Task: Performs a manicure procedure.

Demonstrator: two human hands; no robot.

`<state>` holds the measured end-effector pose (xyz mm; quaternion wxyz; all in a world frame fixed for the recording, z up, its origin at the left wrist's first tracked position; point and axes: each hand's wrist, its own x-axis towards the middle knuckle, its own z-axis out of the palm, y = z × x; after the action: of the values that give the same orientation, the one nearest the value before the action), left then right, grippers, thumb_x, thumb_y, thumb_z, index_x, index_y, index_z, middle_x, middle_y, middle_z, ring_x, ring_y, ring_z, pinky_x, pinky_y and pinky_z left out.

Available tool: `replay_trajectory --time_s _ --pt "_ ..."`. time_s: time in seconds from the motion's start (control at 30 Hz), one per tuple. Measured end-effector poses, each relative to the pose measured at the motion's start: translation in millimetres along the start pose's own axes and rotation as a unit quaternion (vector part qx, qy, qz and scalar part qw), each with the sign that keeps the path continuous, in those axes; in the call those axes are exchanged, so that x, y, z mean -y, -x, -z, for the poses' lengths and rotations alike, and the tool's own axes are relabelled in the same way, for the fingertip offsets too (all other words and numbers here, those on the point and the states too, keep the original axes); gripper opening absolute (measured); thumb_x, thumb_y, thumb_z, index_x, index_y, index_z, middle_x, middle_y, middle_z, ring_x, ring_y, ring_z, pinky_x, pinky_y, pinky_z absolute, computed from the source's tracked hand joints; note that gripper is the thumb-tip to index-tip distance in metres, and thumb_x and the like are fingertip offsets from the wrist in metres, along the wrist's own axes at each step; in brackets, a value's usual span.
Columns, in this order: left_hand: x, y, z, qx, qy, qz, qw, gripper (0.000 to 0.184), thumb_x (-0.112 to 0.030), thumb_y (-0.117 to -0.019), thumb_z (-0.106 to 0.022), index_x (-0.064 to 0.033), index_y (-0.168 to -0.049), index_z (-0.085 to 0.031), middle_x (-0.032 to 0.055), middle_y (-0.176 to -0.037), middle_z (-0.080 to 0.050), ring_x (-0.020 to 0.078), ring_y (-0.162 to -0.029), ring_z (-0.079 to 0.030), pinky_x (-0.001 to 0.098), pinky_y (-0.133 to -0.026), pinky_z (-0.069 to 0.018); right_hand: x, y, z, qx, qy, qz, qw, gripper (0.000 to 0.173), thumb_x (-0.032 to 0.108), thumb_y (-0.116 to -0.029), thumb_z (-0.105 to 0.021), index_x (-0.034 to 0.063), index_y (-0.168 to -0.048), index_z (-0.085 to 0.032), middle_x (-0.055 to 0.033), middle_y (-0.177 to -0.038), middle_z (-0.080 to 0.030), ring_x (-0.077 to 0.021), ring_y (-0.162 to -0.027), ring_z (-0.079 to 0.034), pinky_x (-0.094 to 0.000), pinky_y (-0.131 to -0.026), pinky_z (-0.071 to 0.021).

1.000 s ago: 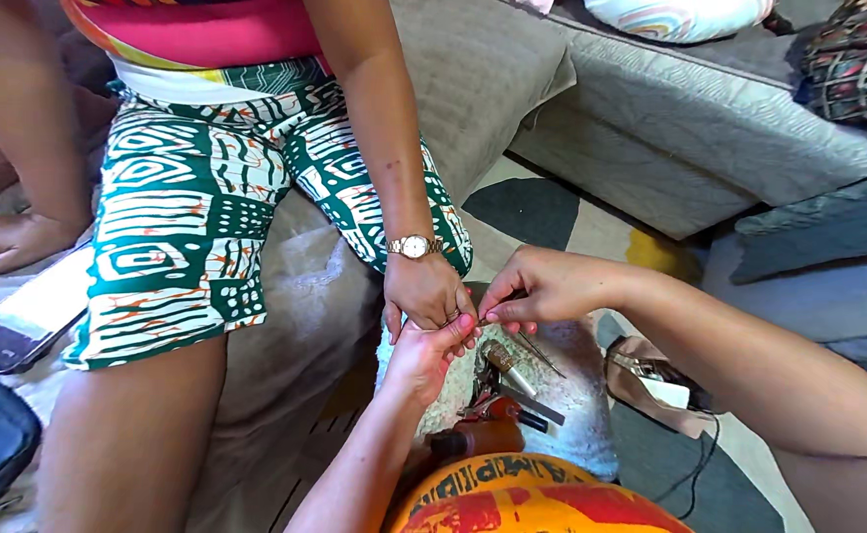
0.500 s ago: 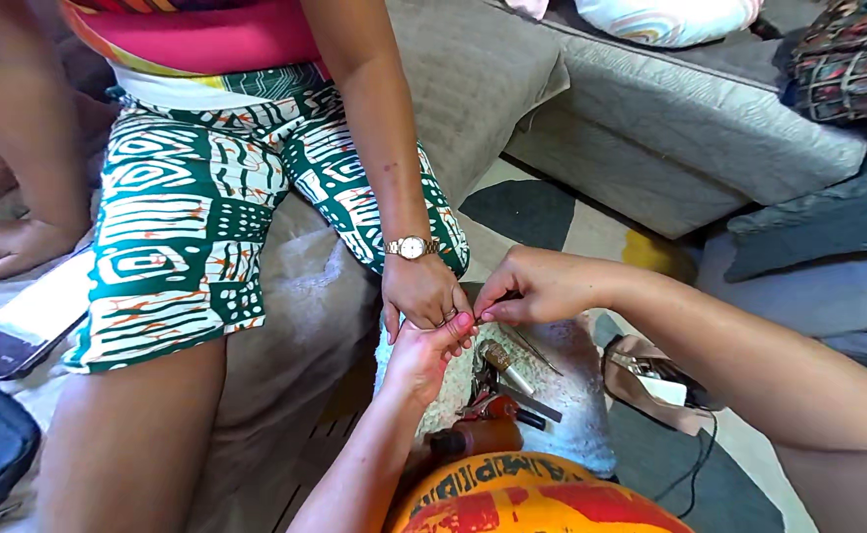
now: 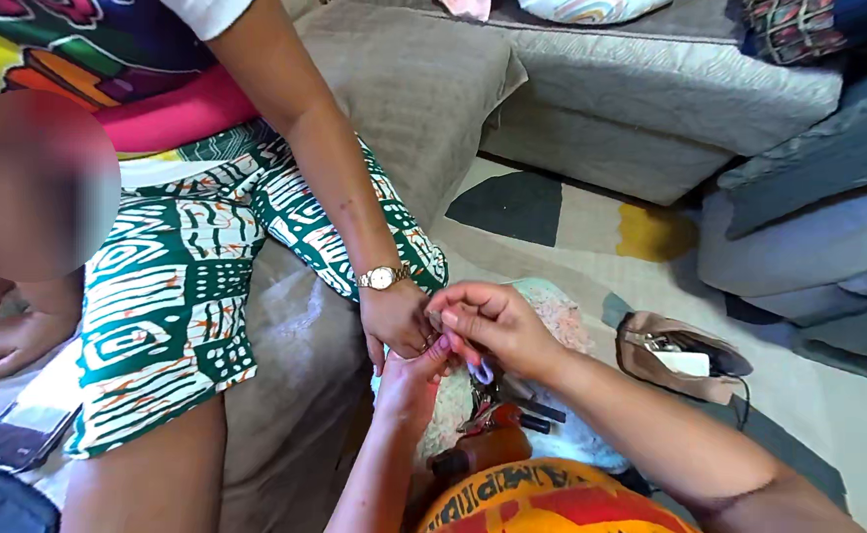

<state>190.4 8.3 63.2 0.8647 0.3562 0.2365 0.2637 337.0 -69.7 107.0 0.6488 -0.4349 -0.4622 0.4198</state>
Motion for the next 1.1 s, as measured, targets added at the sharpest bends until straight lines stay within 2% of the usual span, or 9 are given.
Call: replay_trajectory --time_s 0.07,0.13,0.23,0.37,0.57,0.93,1.1 --pt "0 0 -2 -0.016 -0.004 0.005 1.0 0.014 0.003 -0.0831 -0.075 -0.0016 -0.095 -0.069 0.0102 -0.079 -0.071 0.0121 -0.066 -0.068 0.0259 -0.062 -0.0576 -3 22 4 -0.008 -0.046 -0.031 0.998 0.023 0.01 -0.1061 -0.052 -0.0025 -0.121 -0.065 -0.0007 -0.075 -0.065 -0.0036 -0.056 -0.057 -0.0195 -0.051 -0.0504" --pt "0 -1 -5 -0.028 -0.019 0.016 0.999 0.013 0.002 -0.085 -0.074 -0.0007 -0.097 -0.069 0.0113 -0.081 -0.072 0.0123 -0.067 -0.068 0.0254 -0.062 -0.0574 -6 43 7 -0.052 -0.105 -0.075 0.99 0.023 0.011 -0.106 -0.053 -0.0013 -0.119 -0.067 -0.0002 -0.074 -0.066 -0.0029 -0.054 -0.057 -0.0186 -0.05 -0.0499" --pt "-1 -2 -5 -0.02 -0.022 0.028 0.999 0.014 -0.002 -0.0886 -0.072 0.0036 -0.102 -0.07 0.0178 -0.091 -0.073 0.0155 -0.072 -0.071 0.026 -0.065 -0.0591 -8 63 8 -0.139 -0.171 -0.165 0.961 0.025 0.012 -0.1053 -0.053 -0.0007 -0.116 -0.071 -0.0044 -0.076 -0.071 -0.005 -0.054 -0.061 -0.0186 -0.05 -0.051" --pt "0 -3 -5 -0.013 -0.026 0.03 0.999 0.016 -0.003 -0.0887 -0.072 0.0047 -0.103 -0.069 0.0206 -0.095 -0.073 0.0183 -0.077 -0.072 0.0271 -0.068 -0.0597 -6 70 10 -0.17 -0.219 -0.226 0.934 0.026 0.011 -0.1053 -0.051 -0.0014 -0.118 -0.07 -0.0068 -0.077 -0.073 -0.0086 -0.058 -0.066 -0.0209 -0.053 -0.0556" --pt "2 -2 -1 -0.006 -0.007 0.025 1.0 0.017 -0.003 -0.0855 -0.077 0.0034 -0.1 -0.07 0.0189 -0.094 -0.074 0.019 -0.08 -0.073 0.0291 -0.073 -0.0611 -8 67 10 -0.157 -0.232 -0.246 0.928 0.026 0.01 -0.1049 -0.053 -0.0028 -0.119 -0.07 -0.008 -0.078 -0.073 -0.0087 -0.058 -0.067 -0.0207 -0.053 -0.0556" --pt "1 -3 5 0.023 0.012 0.033 0.999 0.02 -0.005 -0.0834 -0.081 0.0013 -0.101 -0.072 0.018 -0.097 -0.074 0.0185 -0.081 -0.073 0.0286 -0.074 -0.0613 -9 67 7 -0.148 -0.258 -0.261 0.918 0.025 0.009 -0.1047 -0.052 -0.0032 -0.118 -0.069 -0.0098 -0.079 -0.074 -0.0112 -0.061 -0.069 -0.0228 -0.056 -0.0586" --pt "0 -2 8 0.04 0.014 0.035 0.999 0.023 -0.006 -0.084 -0.081 0.0007 -0.103 -0.071 0.0173 -0.099 -0.074 0.0181 -0.083 -0.073 0.0279 -0.073 -0.0613 -12 66 3 -0.146 -0.238 -0.253 0.926 0.023 0.012 -0.1039 -0.054 -0.0005 -0.116 -0.07 -0.0047 -0.078 -0.07 -0.0058 -0.058 -0.063 -0.0185 -0.054 -0.0535"
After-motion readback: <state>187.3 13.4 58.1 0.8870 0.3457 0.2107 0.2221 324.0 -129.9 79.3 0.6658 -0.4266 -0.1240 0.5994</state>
